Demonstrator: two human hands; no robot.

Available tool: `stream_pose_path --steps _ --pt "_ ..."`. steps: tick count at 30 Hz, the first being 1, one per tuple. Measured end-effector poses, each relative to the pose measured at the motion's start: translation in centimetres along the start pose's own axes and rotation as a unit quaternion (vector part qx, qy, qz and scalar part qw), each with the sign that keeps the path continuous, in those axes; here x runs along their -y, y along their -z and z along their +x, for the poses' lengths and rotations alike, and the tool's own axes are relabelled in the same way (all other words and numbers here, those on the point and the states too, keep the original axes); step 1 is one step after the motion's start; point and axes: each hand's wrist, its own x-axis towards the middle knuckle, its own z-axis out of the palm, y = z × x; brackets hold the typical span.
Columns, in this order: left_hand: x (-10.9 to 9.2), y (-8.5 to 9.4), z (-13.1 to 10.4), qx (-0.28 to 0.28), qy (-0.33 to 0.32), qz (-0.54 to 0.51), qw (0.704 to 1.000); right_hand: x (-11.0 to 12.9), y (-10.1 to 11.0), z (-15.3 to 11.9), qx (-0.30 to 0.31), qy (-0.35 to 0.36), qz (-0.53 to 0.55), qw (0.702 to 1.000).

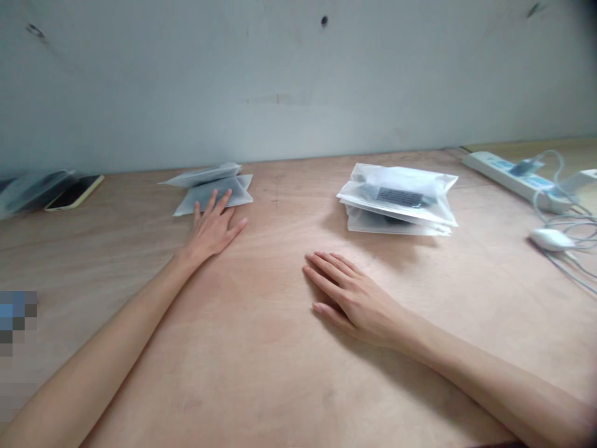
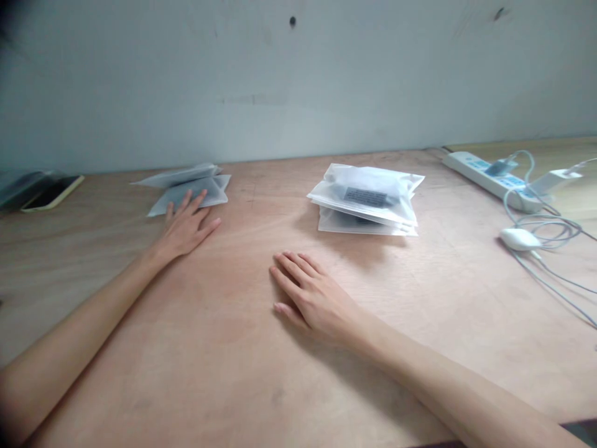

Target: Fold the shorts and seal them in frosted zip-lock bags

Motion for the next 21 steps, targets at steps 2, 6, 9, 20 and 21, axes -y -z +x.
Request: stream_pose_path --steps 2,6,9,20,21 --pt "0.0 -0.1 0.1 0.0 -0.006 0.001 1.0 0.0 0.0 0.0 -0.002 -0.001 0.005 1.0" --pt "-1.7 0.3 -1.7 -0.009 -0.027 0.009 1.0 0.1 0.0 -0.1 -0.003 -0.004 0.01 1.0" --pt "-4.3 1.2 -4.2 -0.01 -0.054 0.01 0.998 0.1 0.1 -0.1 -0.005 -0.003 0.01 1.0" --pt "-14.8 3.5 -12.8 -0.11 -0.257 -0.083 0.956 0.2 0.5 -0.3 -0.193 0.014 0.049 0.98" --pt "-14.8 3.5 -13.0 -0.117 -0.287 -0.097 0.946 0.1 0.5 -0.3 -0.194 0.021 0.037 0.98"
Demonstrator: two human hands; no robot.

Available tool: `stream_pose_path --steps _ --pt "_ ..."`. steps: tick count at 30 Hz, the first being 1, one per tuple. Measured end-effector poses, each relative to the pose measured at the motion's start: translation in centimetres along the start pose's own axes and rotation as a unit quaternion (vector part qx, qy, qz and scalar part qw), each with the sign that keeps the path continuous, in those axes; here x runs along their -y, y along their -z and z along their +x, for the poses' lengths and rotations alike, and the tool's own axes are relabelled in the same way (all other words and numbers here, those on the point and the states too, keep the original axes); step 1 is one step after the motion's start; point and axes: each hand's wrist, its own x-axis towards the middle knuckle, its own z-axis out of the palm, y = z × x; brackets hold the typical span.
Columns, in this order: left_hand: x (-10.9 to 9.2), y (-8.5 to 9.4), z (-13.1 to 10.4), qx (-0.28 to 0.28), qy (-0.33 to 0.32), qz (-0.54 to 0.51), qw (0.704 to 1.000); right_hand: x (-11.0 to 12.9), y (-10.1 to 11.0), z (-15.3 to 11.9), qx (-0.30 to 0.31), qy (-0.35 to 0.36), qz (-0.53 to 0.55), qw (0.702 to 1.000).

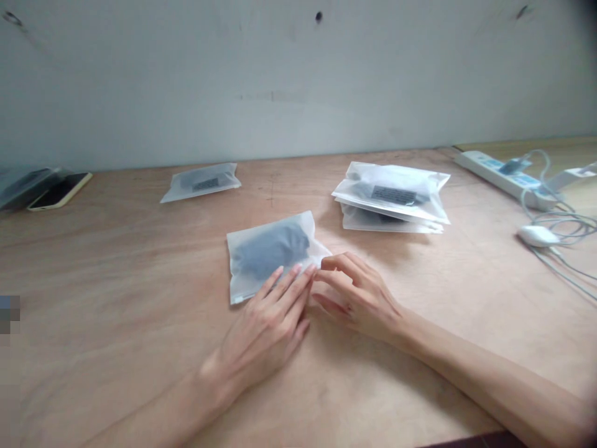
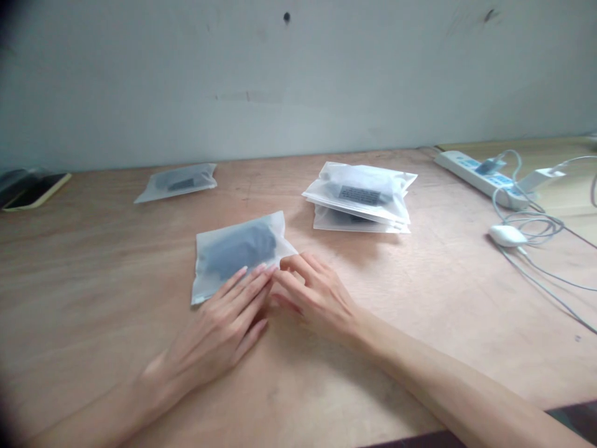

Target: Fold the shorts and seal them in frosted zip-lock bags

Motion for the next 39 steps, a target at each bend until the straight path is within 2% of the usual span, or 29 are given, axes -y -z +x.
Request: stream_pose_path --steps 5,7,8,10,12,13,17,20,24,27,30,34,39 --pt "2.4 0.6 -1.5 -0.01 -0.084 -0.05 0.995 -0.6 -0.1 -0.1 -0.002 0.017 -0.072 0.997" --pt "3.6 0.8 -2.0 -0.018 -0.083 -0.05 0.995 -0.9 -0.2 -0.1 -0.005 0.019 -0.093 0.995" --pt "4.1 0.8 -2.1 -0.035 -0.055 -0.048 0.997 -1.1 -0.2 -0.1 -0.007 0.021 -0.095 0.995" --pt "4.6 0.6 -2.2 -0.043 0.046 -0.053 0.997 -1.4 -0.2 -0.1 -0.013 0.027 -0.086 0.996" --pt "4.9 0.3 -2.0 -0.037 0.103 -0.081 0.991 -1.6 -0.1 0.1 -0.015 0.033 -0.082 0.996" --pt "4.9 0.2 -2.0 -0.029 0.108 -0.096 0.989 -1.7 -0.1 0.2 -0.014 0.038 -0.083 0.996" --pt "5.3 0.4 -2.0 -0.027 0.069 -0.162 0.984 -1.6 0.2 0.5 -0.002 0.038 -0.092 0.995" --pt "6.0 0.8 -2.1 -0.063 0.048 -0.193 0.978 -1.4 0.5 0.5 -0.003 0.009 -0.098 0.995" --pt "6.7 0.8 -2.1 -0.144 0.066 -0.19 0.969 -1.6 0.8 0.5 -0.04 -0.021 -0.102 0.994" --pt "6.9 0.6 -2.2 -0.173 0.069 -0.203 0.961 -1.8 0.7 0.3 -0.011 -0.005 -0.089 0.996" --pt "6.7 0.6 -2.2 -0.174 0.064 -0.214 0.959 -1.7 0.5 0.2 0.03 0.027 -0.079 0.996" --pt "6.4 0.7 -2.0 -0.153 0.041 -0.224 0.962 -1.6 0.3 0.3 0.033 0.043 -0.086 0.995" --pt "6.5 0.6 -2.0 -0.137 0.068 -0.192 0.969 -2.1 0.6 0.5 0.051 0.041 -0.095 0.993"
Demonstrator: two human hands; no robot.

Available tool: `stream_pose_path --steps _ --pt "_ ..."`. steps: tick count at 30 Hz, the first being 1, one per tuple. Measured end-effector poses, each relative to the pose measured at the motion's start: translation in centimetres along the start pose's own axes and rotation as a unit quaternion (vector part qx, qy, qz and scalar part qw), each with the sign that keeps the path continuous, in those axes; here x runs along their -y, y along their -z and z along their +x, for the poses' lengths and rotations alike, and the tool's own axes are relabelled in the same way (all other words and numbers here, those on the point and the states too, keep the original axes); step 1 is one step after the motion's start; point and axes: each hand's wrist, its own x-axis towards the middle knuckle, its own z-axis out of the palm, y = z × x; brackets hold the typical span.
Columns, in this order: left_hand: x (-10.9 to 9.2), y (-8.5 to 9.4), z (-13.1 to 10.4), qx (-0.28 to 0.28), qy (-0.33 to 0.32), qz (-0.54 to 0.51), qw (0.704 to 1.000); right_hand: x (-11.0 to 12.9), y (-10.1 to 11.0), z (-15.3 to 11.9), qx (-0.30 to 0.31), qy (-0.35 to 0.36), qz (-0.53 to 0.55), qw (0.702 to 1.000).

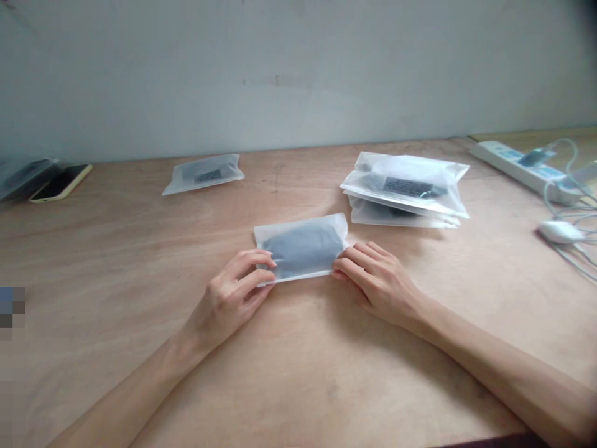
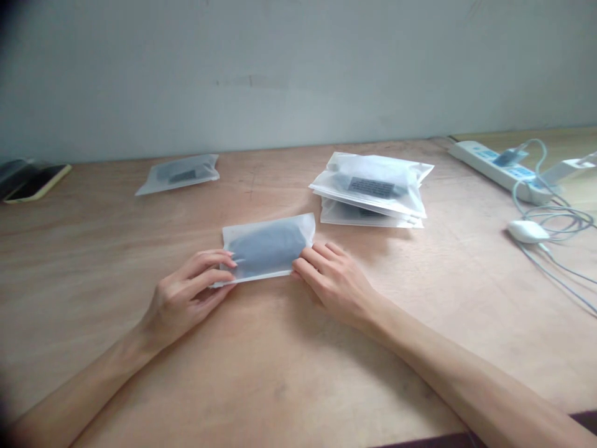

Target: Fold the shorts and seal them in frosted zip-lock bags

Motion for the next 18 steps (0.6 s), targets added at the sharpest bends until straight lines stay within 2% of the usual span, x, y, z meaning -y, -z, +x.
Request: stream_pose_path --steps 7,14,18 --pt "-0.03 0.07 -0.36 -0.008 0.064 0.01 0.998 -0.21 -0.1 -0.13 0.001 -0.031 0.019 0.999" --pt "-0.22 0.31 -0.25 0.024 0.036 -0.065 0.997 -0.29 -0.02 -0.17 -0.026 -0.043 -0.002 0.999" --pt "-0.28 0.32 -0.25 0.007 0.046 -0.057 0.997 0.01 -0.08 -0.06 -0.02 -0.026 0.01 0.999"
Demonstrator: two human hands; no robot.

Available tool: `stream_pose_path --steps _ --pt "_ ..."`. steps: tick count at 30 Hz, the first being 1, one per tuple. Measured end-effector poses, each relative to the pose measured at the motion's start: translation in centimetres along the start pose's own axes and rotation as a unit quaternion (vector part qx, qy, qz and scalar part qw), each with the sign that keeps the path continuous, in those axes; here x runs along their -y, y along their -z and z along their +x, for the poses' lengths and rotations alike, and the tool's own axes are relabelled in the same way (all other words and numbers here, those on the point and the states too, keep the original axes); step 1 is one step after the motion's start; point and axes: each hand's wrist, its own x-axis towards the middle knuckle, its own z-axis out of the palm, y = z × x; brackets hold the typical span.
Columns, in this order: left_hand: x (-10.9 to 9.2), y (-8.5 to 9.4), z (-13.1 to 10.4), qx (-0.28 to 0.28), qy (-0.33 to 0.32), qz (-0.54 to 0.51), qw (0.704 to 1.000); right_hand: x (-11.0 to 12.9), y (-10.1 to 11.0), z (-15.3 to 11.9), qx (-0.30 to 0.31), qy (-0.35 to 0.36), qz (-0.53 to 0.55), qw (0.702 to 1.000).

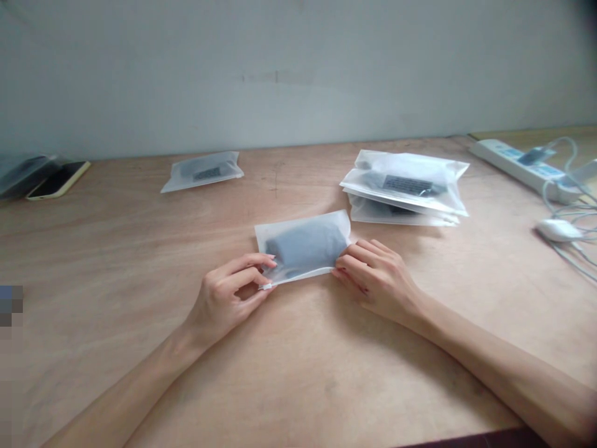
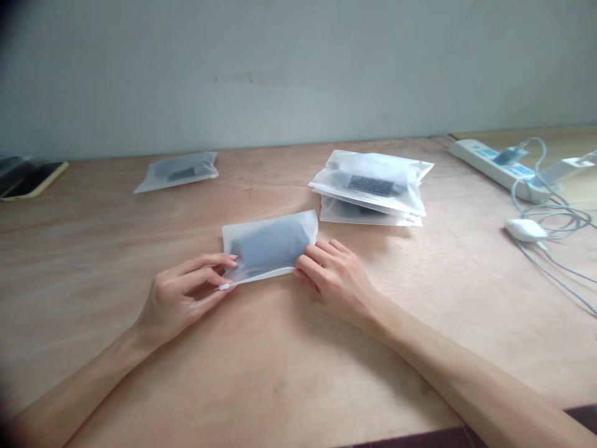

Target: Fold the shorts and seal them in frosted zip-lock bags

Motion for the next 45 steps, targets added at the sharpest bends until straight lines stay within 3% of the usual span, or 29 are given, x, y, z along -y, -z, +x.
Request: stream_pose_path --steps 5,14,21,28,35,45 --pt "-0.1 -0.3 -0.4 -0.017 0.007 0.033 0.999 1.1 -0.4 0.0 0.013 0.035 0.03 0.999" --pt "-0.4 -0.3 -0.3 0.036 -0.035 0.003 0.999 1.9 -1.5 -0.6 0.018 0.042 0.035 0.998" --pt "-0.7 -0.6 -0.9 0.016 -0.053 0.039 0.998 4.3 -1.8 0.7 -0.018 0.128 -0.001 0.992" --pt "-1.1 -0.8 -0.5 0.006 -0.096 0.063 0.993 6.0 -2.6 2.3 -0.077 0.155 0.031 0.984" --pt "-1.1 -1.0 -0.6 0.011 -0.099 0.078 0.992 5.7 -2.4 2.0 -0.083 0.15 0.033 0.985" --pt "0.2 0.0 -0.6 -0.009 -0.007 0.182 0.983 2.7 -0.8 1.0 -0.039 0.142 -0.057 0.987"
